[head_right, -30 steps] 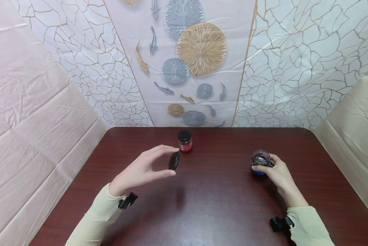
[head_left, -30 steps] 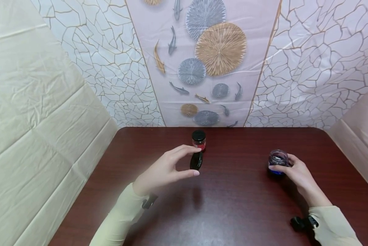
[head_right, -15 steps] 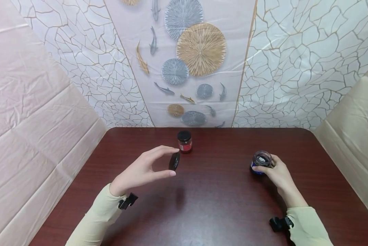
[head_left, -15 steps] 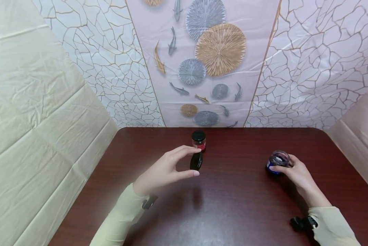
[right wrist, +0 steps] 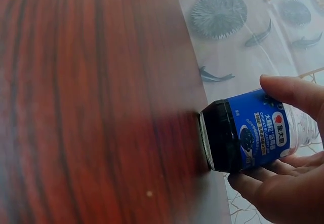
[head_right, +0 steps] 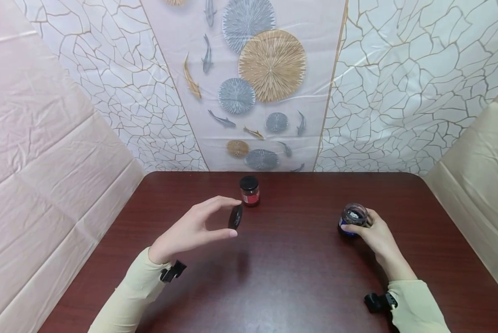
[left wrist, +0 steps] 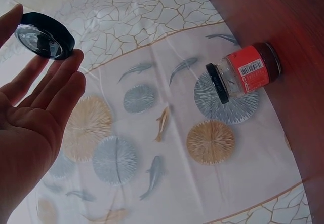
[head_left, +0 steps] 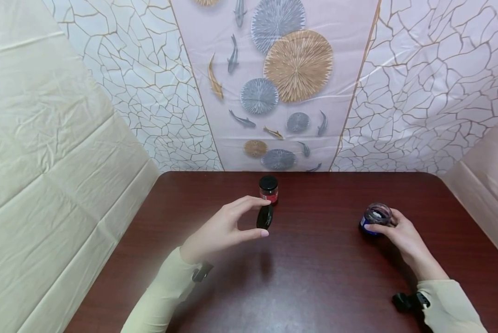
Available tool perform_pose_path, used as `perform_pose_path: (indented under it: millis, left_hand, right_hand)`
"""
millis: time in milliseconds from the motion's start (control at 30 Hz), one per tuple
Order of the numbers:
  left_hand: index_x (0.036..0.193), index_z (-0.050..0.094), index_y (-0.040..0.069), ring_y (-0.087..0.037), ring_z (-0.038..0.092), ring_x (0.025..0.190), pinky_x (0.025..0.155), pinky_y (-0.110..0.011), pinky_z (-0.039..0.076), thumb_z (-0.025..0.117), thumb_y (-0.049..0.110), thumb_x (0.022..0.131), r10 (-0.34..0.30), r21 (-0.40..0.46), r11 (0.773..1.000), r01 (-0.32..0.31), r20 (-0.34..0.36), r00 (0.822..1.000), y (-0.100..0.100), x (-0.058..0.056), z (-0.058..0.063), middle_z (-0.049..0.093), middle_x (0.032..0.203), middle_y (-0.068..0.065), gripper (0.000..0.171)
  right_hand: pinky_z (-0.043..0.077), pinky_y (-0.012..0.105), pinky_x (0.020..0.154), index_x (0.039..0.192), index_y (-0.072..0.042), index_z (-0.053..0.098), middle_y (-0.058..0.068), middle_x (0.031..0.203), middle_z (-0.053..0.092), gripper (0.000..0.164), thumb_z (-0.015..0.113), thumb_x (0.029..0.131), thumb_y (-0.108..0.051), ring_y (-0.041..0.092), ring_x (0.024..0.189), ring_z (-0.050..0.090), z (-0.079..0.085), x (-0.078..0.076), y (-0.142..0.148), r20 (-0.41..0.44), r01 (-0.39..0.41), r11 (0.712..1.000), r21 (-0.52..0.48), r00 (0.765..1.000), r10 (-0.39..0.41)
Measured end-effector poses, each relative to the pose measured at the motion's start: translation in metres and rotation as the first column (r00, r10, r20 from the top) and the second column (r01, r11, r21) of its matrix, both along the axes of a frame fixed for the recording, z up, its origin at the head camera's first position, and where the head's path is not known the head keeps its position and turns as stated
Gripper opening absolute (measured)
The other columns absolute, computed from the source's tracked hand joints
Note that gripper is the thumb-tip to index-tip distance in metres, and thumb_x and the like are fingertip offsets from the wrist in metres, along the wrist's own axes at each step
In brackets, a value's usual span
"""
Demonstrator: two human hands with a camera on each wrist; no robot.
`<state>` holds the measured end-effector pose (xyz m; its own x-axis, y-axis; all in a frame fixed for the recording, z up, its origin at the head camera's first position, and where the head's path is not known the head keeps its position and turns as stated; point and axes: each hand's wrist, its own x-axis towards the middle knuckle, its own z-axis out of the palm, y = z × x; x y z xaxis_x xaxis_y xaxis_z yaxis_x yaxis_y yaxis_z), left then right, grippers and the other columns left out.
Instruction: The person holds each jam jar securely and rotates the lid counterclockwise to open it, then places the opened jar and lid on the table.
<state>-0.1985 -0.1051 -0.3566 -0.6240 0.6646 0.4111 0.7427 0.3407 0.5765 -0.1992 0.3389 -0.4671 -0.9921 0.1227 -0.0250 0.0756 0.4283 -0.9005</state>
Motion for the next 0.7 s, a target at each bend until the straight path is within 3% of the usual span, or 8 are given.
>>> perform_pose_path:
  millis: [100, 300, 433, 533, 700]
  left_hand:
    - [0.140, 0.055, 0.030, -0.001, 0.054, 0.123, 0.106, -0.028, 0.044, 0.075, 0.043, 0.090, 0.017, -0.002, 1.000, -0.017, 0.010, 1.000, -0.0012, -0.0014, -0.0004, 0.055, 0.136, 0.022, 0.055]
    - [0.139, 0.055, 0.029, -0.004, 0.054, 0.125, 0.107, -0.030, 0.044, 0.076, 0.043, 0.090, 0.047, 0.012, 0.999, -0.048, 0.026, 0.999, -0.0041, -0.0037, -0.0020, 0.059, 0.134, 0.016, 0.055]
    - [0.138, 0.055, 0.025, -0.008, 0.057, 0.124, 0.107, -0.035, 0.045, 0.079, 0.037, 0.089, 0.058, 0.055, 0.997, -0.060, 0.040, 0.998, -0.0046, -0.0064, -0.0039, 0.060, 0.133, 0.010, 0.056]
    - [0.136, 0.054, 0.023, -0.007, 0.058, 0.124, 0.106, -0.039, 0.046, 0.081, 0.033, 0.088, 0.086, 0.089, 0.992, -0.092, 0.063, 0.994, -0.0054, -0.0080, -0.0052, 0.060, 0.132, 0.011, 0.056]
    - [0.135, 0.054, 0.024, -0.007, 0.056, 0.125, 0.108, -0.037, 0.044, 0.082, 0.033, 0.086, 0.151, 0.109, 0.982, -0.156, 0.054, 0.987, -0.0081, -0.0101, -0.0065, 0.060, 0.130, 0.013, 0.057]
  right_hand:
    - [0.037, 0.012, 0.076, 0.147, 0.007, 0.033, -0.029, 0.103, 0.051, 0.081, 0.079, 0.089, -0.027, -0.008, 0.096, 0.046, -0.0001, -0.0002, -0.0001, 0.002, -0.003, 1.000, -0.007, 1.000, 0.003]
    - [0.036, 0.013, 0.078, 0.148, 0.007, 0.032, -0.017, 0.113, 0.053, 0.083, 0.078, 0.090, -0.029, -0.006, 0.099, 0.045, -0.0015, -0.0002, 0.0005, 0.021, -0.009, 1.000, 0.008, 1.000, 0.009]
    - [0.036, 0.013, 0.078, 0.148, 0.007, 0.032, -0.023, 0.110, 0.051, 0.082, 0.078, 0.090, -0.028, -0.006, 0.100, 0.044, -0.0015, 0.0009, 0.0005, 0.013, -0.009, 1.000, 0.004, 1.000, 0.009]
    - [0.037, 0.012, 0.077, 0.148, 0.006, 0.032, -0.026, 0.108, 0.050, 0.082, 0.078, 0.090, -0.028, -0.006, 0.101, 0.044, -0.0010, 0.0011, 0.0001, 0.011, -0.007, 1.000, 0.000, 1.000, 0.007]
    - [0.037, 0.012, 0.077, 0.148, 0.006, 0.032, -0.019, 0.115, 0.052, 0.082, 0.078, 0.090, -0.029, -0.005, 0.102, 0.043, -0.0011, 0.0015, 0.0000, 0.019, -0.002, 1.000, 0.005, 1.000, 0.002]
